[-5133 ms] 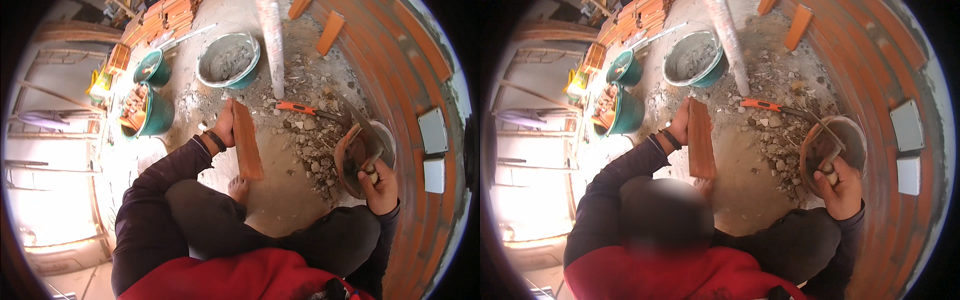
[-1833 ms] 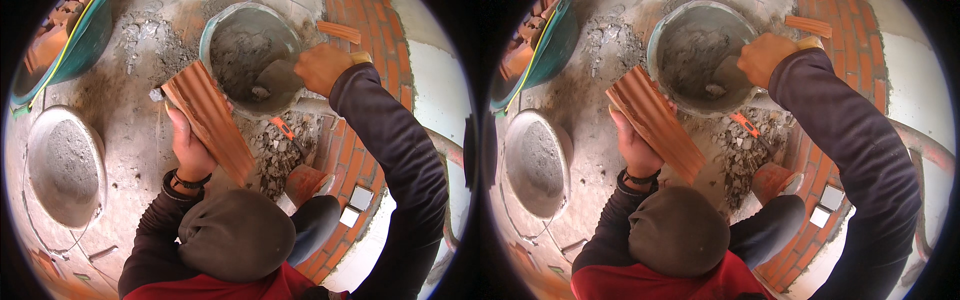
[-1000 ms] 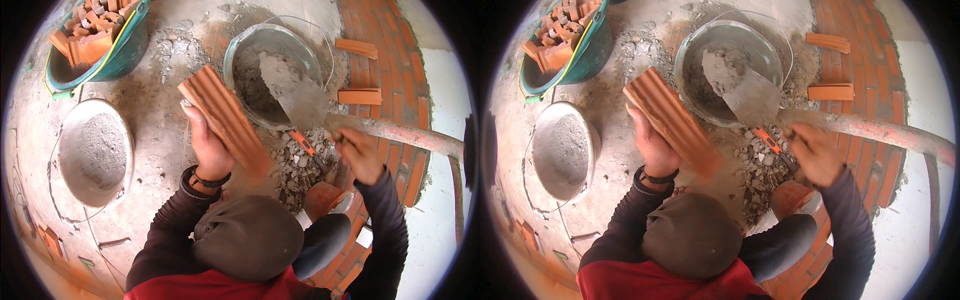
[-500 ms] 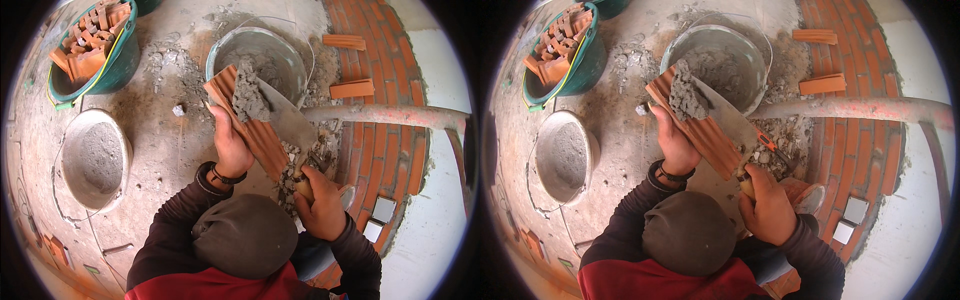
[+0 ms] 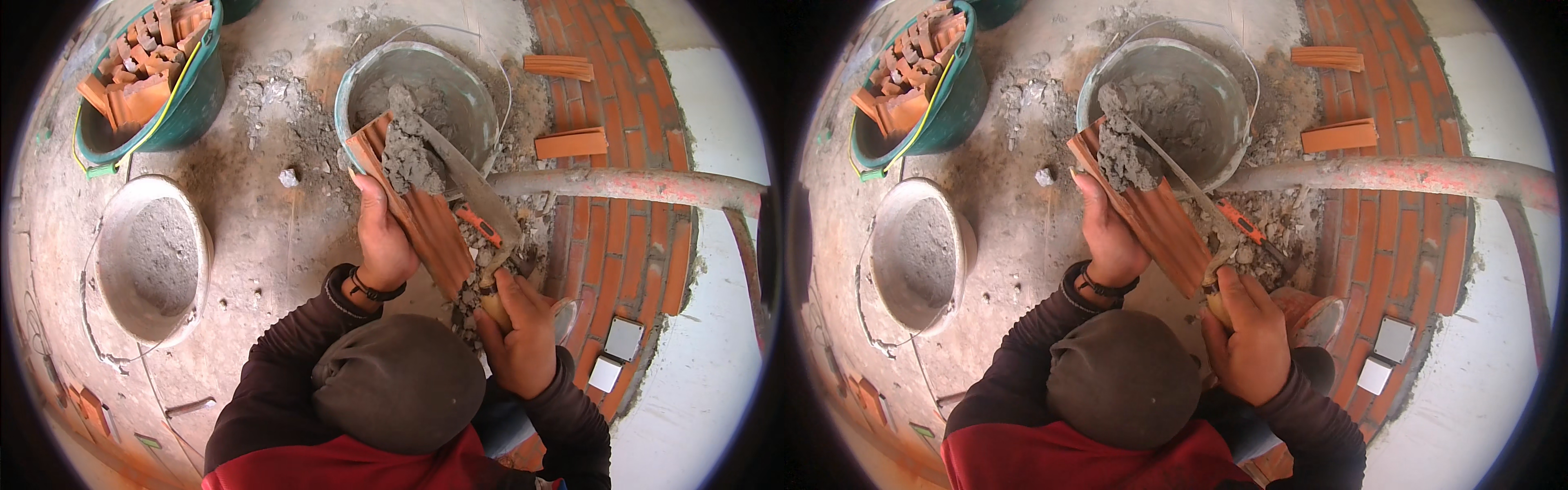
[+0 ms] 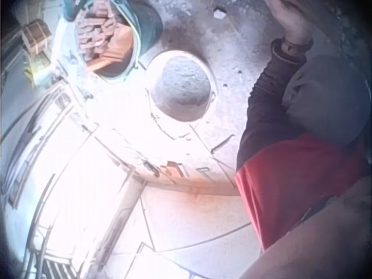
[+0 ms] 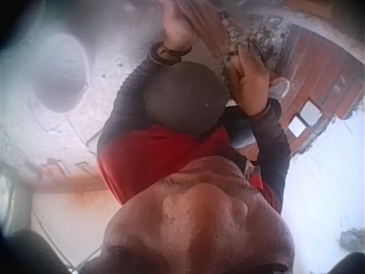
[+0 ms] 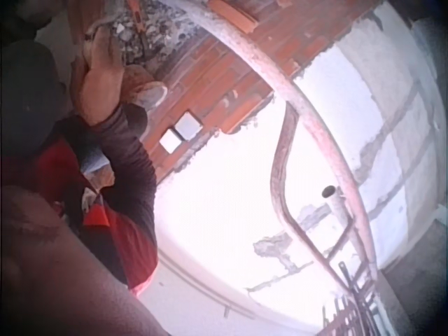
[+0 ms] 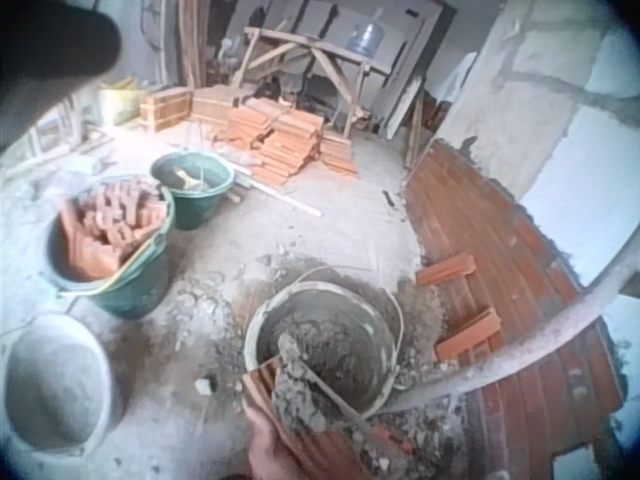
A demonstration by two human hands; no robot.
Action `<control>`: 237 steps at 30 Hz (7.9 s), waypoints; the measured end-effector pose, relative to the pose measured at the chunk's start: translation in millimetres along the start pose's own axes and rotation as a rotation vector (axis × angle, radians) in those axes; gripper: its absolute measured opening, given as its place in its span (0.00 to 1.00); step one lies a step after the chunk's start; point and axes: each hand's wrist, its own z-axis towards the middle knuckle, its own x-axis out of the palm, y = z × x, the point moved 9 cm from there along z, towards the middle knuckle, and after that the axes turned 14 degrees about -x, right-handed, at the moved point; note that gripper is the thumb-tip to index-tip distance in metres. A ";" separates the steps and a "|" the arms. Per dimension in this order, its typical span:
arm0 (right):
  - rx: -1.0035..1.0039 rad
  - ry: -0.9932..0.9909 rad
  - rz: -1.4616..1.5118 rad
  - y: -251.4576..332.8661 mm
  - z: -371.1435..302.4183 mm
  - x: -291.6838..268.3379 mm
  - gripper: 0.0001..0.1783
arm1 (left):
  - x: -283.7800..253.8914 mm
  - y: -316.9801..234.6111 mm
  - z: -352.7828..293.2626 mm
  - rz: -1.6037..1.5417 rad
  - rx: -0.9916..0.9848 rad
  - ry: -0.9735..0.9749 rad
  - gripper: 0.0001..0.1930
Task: The person applies mortar to a brick using a trowel and then presses it into place on a partially constructed wall.
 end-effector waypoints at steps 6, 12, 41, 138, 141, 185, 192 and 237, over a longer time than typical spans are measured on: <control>0.034 -0.039 0.050 -1.8 -4.6 -11.9 0.26 | 9.6 -3.6 3.8 0.078 0.006 0.063 0.37; 0.024 -0.088 0.046 -7.7 -10.6 -13.1 0.25 | 15.9 5.9 4.1 0.047 -0.110 0.059 0.36; 0.431 0.210 0.594 -43.9 -58.1 -23.0 0.10 | -0.4 -11.6 7.2 0.045 -0.173 -0.008 0.31; 0.105 -0.031 -0.057 -22.2 -21.1 0.9 0.22 | -7.2 -51.9 22.1 -0.038 0.223 -0.079 0.30; 0.143 -0.044 -0.016 -21.4 -26.7 4.1 0.22 | -9.6 -49.4 20.7 -0.063 0.243 -0.087 0.31; 0.312 0.617 -0.107 -26.4 -24.0 -36.1 0.11 | -45.0 -45.7 21.4 0.016 0.070 -0.200 0.33; 0.435 0.665 0.121 -29.0 -32.1 -48.1 0.08 | -37.4 -52.2 23.2 0.015 0.017 -0.113 0.33; 0.226 0.491 0.263 -75.1 17.5 -7.0 0.17 | -20.6 -34.9 22.5 -0.236 -0.331 -0.006 0.28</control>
